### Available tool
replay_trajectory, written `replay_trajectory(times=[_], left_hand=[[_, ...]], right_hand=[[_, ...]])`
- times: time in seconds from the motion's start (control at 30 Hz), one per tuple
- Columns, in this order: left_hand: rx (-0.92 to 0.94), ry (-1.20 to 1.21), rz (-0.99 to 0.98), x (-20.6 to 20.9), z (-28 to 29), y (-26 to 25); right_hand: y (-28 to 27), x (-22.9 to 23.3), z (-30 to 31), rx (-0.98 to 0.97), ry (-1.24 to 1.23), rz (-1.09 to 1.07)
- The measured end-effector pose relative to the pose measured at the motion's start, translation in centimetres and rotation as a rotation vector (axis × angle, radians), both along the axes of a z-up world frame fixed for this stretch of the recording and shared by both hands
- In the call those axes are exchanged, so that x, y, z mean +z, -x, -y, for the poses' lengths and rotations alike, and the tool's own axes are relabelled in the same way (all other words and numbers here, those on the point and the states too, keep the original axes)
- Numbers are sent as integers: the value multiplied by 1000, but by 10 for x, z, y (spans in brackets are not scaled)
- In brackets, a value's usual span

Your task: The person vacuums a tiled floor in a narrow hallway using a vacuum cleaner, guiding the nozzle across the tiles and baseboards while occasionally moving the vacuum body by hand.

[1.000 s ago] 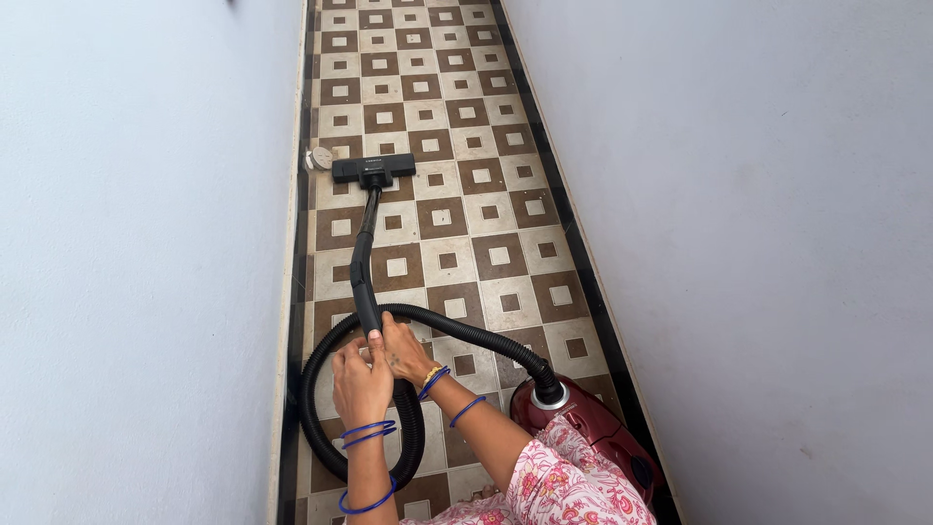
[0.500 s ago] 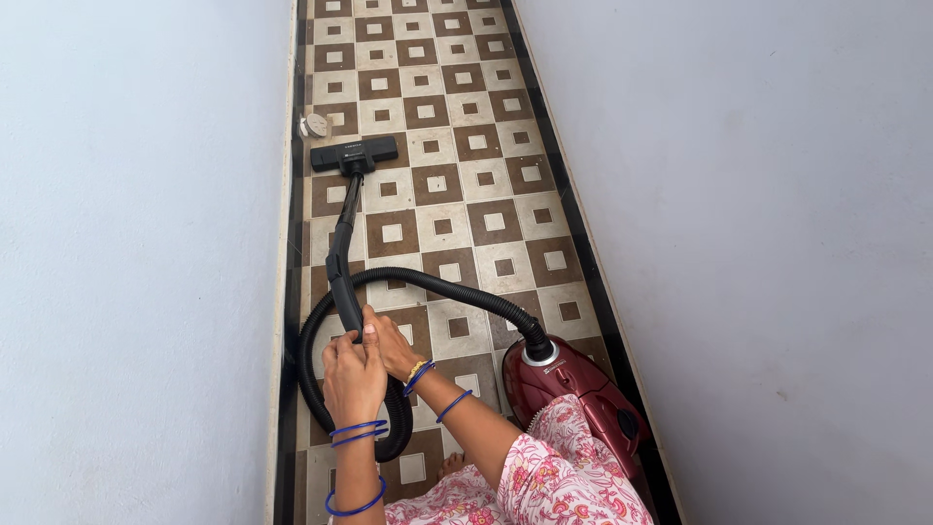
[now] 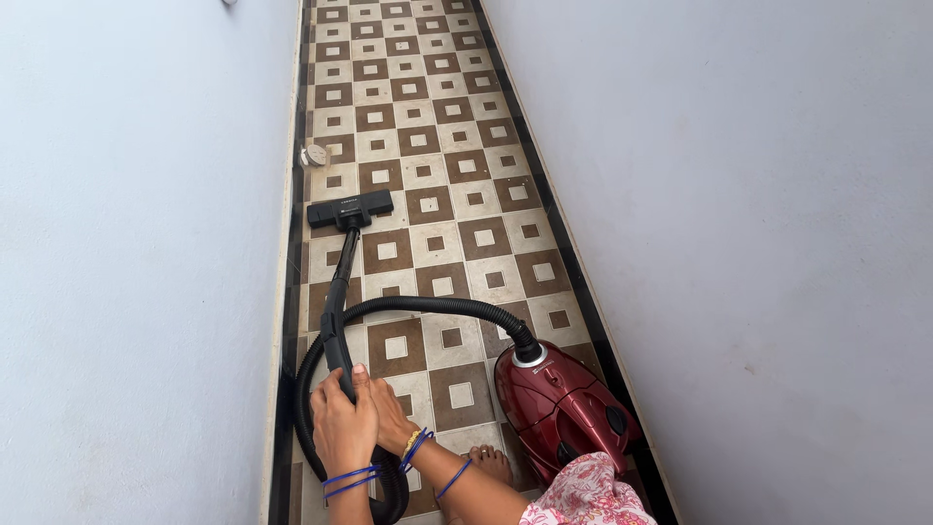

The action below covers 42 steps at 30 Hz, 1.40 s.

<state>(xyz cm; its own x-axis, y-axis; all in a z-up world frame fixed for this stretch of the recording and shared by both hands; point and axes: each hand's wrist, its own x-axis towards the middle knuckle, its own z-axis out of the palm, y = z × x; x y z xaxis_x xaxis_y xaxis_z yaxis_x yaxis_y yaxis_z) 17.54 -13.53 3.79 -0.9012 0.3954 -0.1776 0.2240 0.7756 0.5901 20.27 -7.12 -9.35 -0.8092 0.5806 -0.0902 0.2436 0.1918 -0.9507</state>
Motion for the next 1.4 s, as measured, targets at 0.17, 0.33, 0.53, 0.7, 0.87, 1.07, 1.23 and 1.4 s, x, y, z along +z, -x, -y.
replay_trajectory(times=[0.17,0.33,0.53,0.7,0.87,1.07,1.23,1.4], left_hand=[[24,-26,-12,6,0,-10],[41,-13,32,0,-12,-5],[-52,-70,-10,-15,-17,-9],[-57,14,83,-12,-23,-9],[-77,14,47,-19,-28,-18],[-78,-32,80,-30,-36,-19],[-20,-82,127,-43,-32,-5],[41,-18,183,-51,-28,10]], right_hand=[[-17,52,0,-153,32,44],[-7,59,-45,-151,-78,-31],[22,51,-139,-192,-280,80],[18,55,-179,-216,-266,248],[-3,48,-174,-258,-232,302],[-36,72,-117,-284,-141,326],[-54,127,-78,-267,-74,321],[-67,190,-70,-325,-62,231]])
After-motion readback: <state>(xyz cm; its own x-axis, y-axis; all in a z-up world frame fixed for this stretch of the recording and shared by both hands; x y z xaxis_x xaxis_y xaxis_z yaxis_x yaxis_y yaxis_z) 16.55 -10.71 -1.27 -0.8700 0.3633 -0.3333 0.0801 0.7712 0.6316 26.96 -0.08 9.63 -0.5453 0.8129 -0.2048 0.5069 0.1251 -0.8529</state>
